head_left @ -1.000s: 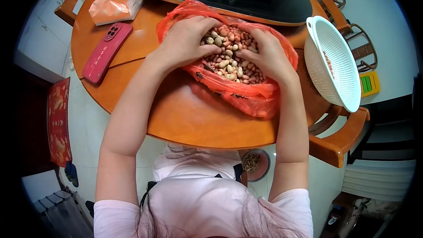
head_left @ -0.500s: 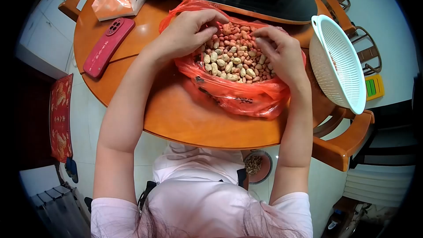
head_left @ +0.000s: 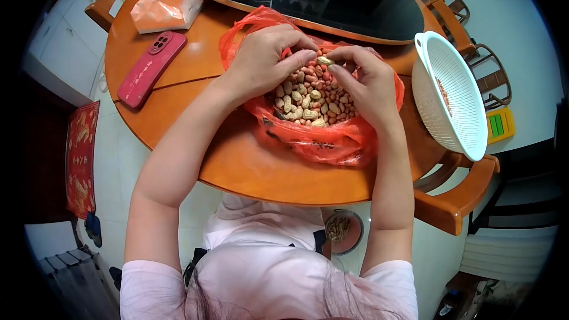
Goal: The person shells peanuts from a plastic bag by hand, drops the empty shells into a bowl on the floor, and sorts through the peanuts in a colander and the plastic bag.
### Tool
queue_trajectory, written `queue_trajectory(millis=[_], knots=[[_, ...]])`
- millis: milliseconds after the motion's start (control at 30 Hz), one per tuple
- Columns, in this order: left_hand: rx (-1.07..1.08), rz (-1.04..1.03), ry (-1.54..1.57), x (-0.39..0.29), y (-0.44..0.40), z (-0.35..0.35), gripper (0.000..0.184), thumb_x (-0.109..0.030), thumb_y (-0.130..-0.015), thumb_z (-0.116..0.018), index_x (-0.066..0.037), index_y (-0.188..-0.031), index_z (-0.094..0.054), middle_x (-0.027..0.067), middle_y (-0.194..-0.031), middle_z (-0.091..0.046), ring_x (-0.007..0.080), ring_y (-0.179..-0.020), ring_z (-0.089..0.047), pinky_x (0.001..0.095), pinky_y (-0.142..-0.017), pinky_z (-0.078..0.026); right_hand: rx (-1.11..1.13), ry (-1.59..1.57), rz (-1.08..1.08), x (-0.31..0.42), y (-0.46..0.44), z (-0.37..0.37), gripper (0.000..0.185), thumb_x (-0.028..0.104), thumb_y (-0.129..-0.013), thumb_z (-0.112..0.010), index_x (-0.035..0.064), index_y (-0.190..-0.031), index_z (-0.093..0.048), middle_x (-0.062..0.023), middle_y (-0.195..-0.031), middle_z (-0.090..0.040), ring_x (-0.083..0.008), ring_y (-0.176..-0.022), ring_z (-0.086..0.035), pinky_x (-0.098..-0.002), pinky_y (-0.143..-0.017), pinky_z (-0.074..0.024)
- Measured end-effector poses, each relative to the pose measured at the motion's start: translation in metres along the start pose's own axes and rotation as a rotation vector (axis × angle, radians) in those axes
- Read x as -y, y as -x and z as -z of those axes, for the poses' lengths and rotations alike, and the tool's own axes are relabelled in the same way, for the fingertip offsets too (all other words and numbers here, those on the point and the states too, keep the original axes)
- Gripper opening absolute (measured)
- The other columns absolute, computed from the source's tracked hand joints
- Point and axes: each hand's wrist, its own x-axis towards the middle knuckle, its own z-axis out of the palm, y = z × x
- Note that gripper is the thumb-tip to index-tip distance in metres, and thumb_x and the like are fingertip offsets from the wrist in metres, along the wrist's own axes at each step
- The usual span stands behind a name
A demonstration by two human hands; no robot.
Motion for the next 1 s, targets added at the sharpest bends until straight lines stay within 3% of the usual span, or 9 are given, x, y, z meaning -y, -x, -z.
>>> queue_trajectory(millis=[33,133,300,433,600,633,1000], knots=[[-0.013,0.013,0.050,-0.001,-0.001,-0.001,0.017,-0.016,-0.086,-0.062,-0.002,-0.095,-0.065,0.0036,-0.083,-0.064,0.0100,-0.074,-0.058,0.0230,-0.066,-0.045,-0.028,-0.041,0.010,0.002,0.000,0.000,0.017,0.007,-0.076,-0.069,0.0058,-0.093,-0.066,-0.0051,-0.081,-0.065,-0.0171,-0.073,-0.060,-0.0275,-0.066,-0.0479],[0.075,0.308,0.364,-0.013,0.001,0.000,0.018,-0.019,-0.088,-0.062,-0.002,-0.093,-0.066,0.0015,-0.082,-0.064,0.0071,-0.074,-0.057,0.0217,-0.067,-0.045,-0.062,-0.139,-0.003,0.011,0.002,-0.002,0.017,0.004,-0.077,-0.069,0.0037,-0.094,-0.065,-0.0044,-0.084,-0.064,-0.0125,-0.073,-0.058,-0.0243,-0.066,-0.0478],[0.089,0.308,0.614,-0.011,0.001,-0.001,0.020,-0.022,-0.089,-0.062,-0.002,-0.093,-0.065,-0.0020,-0.083,-0.062,0.0043,-0.076,-0.055,0.0204,-0.067,-0.045,-0.093,-0.517,-0.127,0.016,0.004,-0.009,0.019,0.003,-0.078,-0.068,0.0040,-0.097,-0.066,-0.0040,-0.090,-0.063,-0.0094,-0.077,-0.057,-0.0220,-0.067,-0.0467],[0.104,0.369,0.737,-0.018,0.002,0.002,0.020,-0.021,-0.090,-0.062,-0.002,-0.096,-0.063,-0.0013,-0.084,-0.062,0.0044,-0.073,-0.055,0.0197,-0.063,-0.045,-0.131,-0.338,0.129,0.014,0.001,-0.009,0.020,0.000,-0.079,-0.066,0.0044,-0.099,-0.066,-0.0045,-0.094,-0.061,-0.0093,-0.076,-0.057,-0.0204,-0.063,-0.0460],[0.191,0.472,0.784,-0.031,0.001,0.010,0.019,-0.020,-0.092,-0.058,-0.003,-0.096,-0.063,-0.0025,-0.081,-0.061,-0.0001,-0.066,-0.049,0.0151,-0.053,-0.038,-0.166,-0.238,0.193,0.025,0.004,-0.006,0.023,0.001,-0.078,-0.068,0.0076,-0.100,-0.066,-0.0051,-0.096,-0.059,-0.0115,-0.079,-0.058,-0.0233,-0.065,-0.0471],[0.199,0.412,0.870,-0.029,0.002,0.008,0.019,-0.022,-0.093,-0.057,-0.005,-0.095,-0.063,-0.0034,-0.081,-0.061,-0.0003,-0.064,-0.049,0.0147,-0.053,-0.038,-0.177,-0.236,0.212,0.024,0.004,-0.008,0.023,0.001,-0.078,-0.068,0.0077,-0.100,-0.066,-0.0053,-0.096,-0.059,-0.0119,-0.080,-0.058,-0.0232,-0.065,-0.0472],[0.301,0.569,1.183,-0.016,0.005,-0.007,0.018,-0.025,-0.092,-0.059,-0.008,-0.096,-0.060,-0.0018,-0.081,-0.061,0.0019,-0.062,-0.045,0.0162,-0.053,-0.035,-0.195,-0.115,0.250,0.030,0.007,-0.003,0.017,0.000,-0.076,-0.068,0.0043,-0.092,-0.065,-0.0080,-0.087,-0.062,-0.0204,-0.078,-0.059,-0.0280,-0.065,-0.0467]])
